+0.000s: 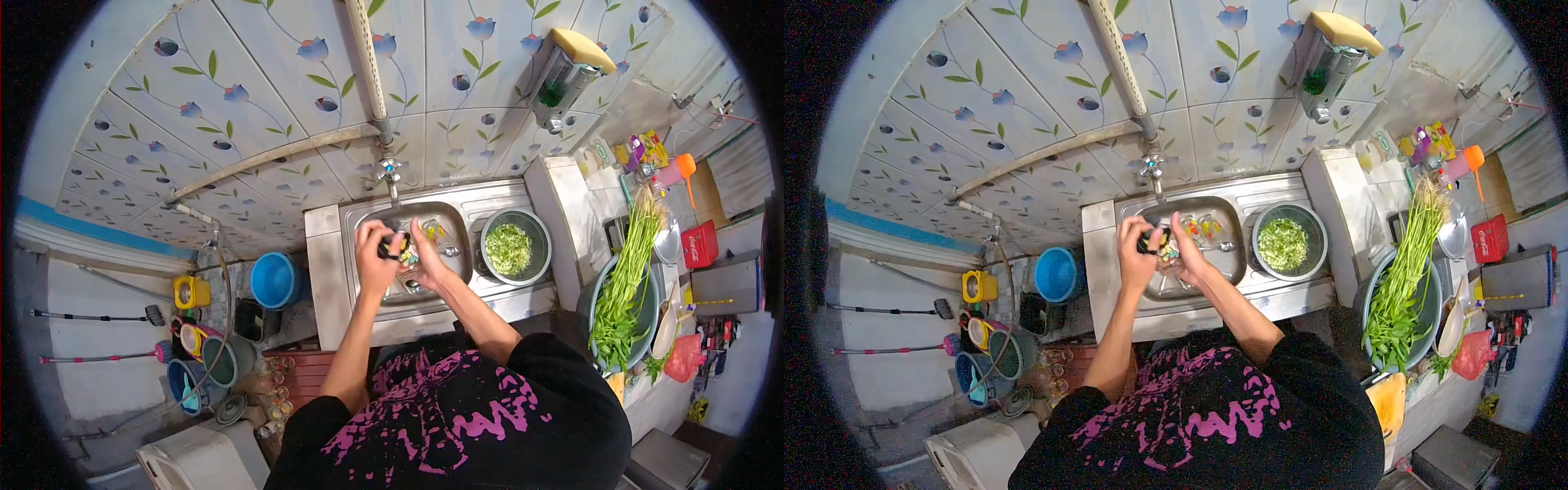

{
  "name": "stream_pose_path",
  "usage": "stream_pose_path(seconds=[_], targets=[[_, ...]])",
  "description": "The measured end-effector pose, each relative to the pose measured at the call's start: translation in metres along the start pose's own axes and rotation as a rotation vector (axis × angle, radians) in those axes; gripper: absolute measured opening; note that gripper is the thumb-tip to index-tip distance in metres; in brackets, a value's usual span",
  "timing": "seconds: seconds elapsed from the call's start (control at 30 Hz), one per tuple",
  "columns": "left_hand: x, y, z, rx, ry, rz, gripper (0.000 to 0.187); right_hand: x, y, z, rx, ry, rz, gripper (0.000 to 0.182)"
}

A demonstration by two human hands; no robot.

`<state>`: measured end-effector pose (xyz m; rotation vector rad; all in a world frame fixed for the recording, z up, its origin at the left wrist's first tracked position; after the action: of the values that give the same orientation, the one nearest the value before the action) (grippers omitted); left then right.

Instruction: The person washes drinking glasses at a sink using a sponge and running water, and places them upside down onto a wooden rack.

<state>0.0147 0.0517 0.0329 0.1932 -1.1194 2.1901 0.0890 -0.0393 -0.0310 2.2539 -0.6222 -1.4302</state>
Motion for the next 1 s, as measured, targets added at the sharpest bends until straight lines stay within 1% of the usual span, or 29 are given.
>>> stream_pose_path(seconds=[0.03,0.07,0.17,0.2,0.3,0.33,0.43,0.47,0.57,0.6,0.7,0.73,0.83,0.93,1.0], targets=[[0.004,-0.002,-0.012,0.052,0.07,0.043,0.014,-0.002,0.003,-0.002,-0.012,0.018,-0.016,0.06],[0.01,-0.005,-0.014,0.051,0.071,0.045,0.014,-0.002,0.005,-0.004,-0.023,0.038,-0.03,0.058],[0.023,-0.005,-0.031,0.629,0.346,0.139,0.015,0.003,0.004,-0.015,0.021,0.042,-0.034,0.055],[0.026,-0.006,-0.031,0.63,0.345,0.137,0.015,0.004,0.004,-0.015,0.041,0.04,-0.038,0.054],[0.03,-0.004,-0.035,0.842,0.817,0.438,0.022,0.007,0.006,-0.018,0.063,-0.003,-0.017,0.052],[0.03,-0.005,-0.033,0.842,0.817,0.441,0.022,0.007,0.007,-0.02,0.072,-0.023,-0.006,0.051],[0.026,-0.006,-0.027,0.87,0.97,0.521,0.025,0.003,0.011,-0.021,0.101,-0.035,0.03,0.05],[0.026,-0.007,-0.022,0.87,0.969,0.522,0.025,0.001,0.012,-0.022,0.118,-0.043,0.049,0.05],[0.016,-0.007,-0.005,1.039,1.145,0.385,0.027,0.001,0.003,-0.015,0.099,0.001,0.006,0.048],[0.012,-0.005,-0.003,1.038,1.147,0.384,0.027,0.001,0.001,-0.012,0.089,0.022,-0.014,0.047],[0.007,-0.003,-0.004,0.69,0.639,0.169,0.023,0.004,-0.001,-0.004,0.09,0.034,0.004,0.046],[0.005,-0.001,-0.007,0.691,0.639,0.17,0.023,0.005,-0.002,-0.002,0.089,0.04,0.013,0.046],[0.008,-0.012,0.0,0.147,0.191,0.057,0.02,-0.002,0.002,-0.002,0.104,0.046,0.017,0.045],[0.006,-0.006,0.009,0.132,0.11,0.052,0.02,-0.004,0.001,-0.004,0.13,0.049,0.033,0.045],[0.006,-0.003,0.025,0.125,0.069,0.051,0.021,-0.002,-0.001,-0.005,0.163,0.052,0.068,0.046]])
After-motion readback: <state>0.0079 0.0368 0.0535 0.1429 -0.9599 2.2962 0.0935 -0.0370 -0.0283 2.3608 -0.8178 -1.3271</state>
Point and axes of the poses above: each hand's wrist, its own y-axis away from the middle knuckle, its own x-axis out of the back of the hand, z = x × y, the point moved 3 cm from there along -y, towards the middle knuckle, and after that the axes turned 11 degrees about -x, right-handed, at the moved point
